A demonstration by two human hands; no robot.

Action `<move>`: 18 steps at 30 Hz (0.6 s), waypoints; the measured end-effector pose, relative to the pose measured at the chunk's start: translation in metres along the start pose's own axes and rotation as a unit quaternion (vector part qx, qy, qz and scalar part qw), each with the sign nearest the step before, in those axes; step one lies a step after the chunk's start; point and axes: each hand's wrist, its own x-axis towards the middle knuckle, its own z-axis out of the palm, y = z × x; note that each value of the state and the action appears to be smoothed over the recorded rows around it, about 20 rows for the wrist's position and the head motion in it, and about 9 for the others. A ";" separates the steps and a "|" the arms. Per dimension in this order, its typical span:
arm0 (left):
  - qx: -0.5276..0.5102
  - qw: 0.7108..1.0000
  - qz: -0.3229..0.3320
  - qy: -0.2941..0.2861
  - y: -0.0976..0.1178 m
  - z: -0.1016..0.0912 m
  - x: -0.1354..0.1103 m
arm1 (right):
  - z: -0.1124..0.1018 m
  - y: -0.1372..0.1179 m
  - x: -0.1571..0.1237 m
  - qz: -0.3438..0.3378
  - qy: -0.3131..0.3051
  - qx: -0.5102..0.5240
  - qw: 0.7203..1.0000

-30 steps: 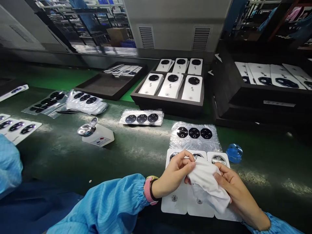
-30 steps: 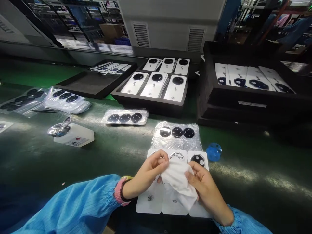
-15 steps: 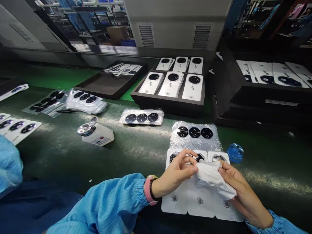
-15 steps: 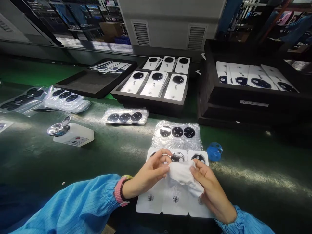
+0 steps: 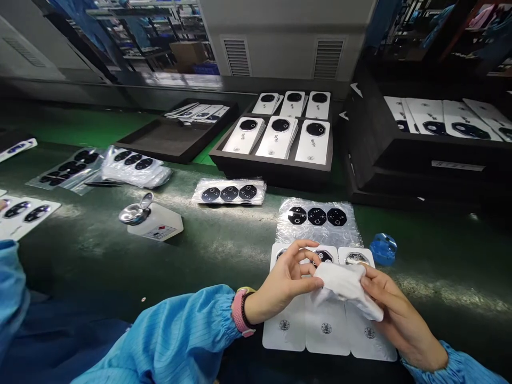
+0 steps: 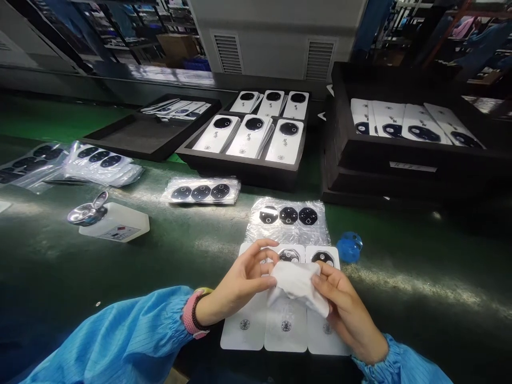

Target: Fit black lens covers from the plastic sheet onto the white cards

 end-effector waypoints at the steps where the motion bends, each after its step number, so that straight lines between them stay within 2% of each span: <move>1: -0.002 1.000 0.001 -0.001 0.000 0.000 0.000 | 0.000 -0.001 0.000 -0.003 0.005 0.005 1.000; 6: -0.004 1.000 0.006 -0.001 0.001 0.000 0.001 | -0.001 -0.001 0.000 -0.023 0.027 0.039 0.999; 11: 0.034 0.999 0.026 0.021 0.002 -0.001 0.001 | -0.005 0.001 0.001 -0.033 0.011 0.035 0.999; 14: 0.093 0.993 0.068 0.032 0.000 -0.003 0.000 | -0.006 0.001 0.001 -0.042 0.002 0.029 0.999; 18: 0.217 0.965 0.144 0.001 -0.004 -0.006 -0.003 | -0.006 0.003 0.000 -0.066 -0.003 0.003 0.998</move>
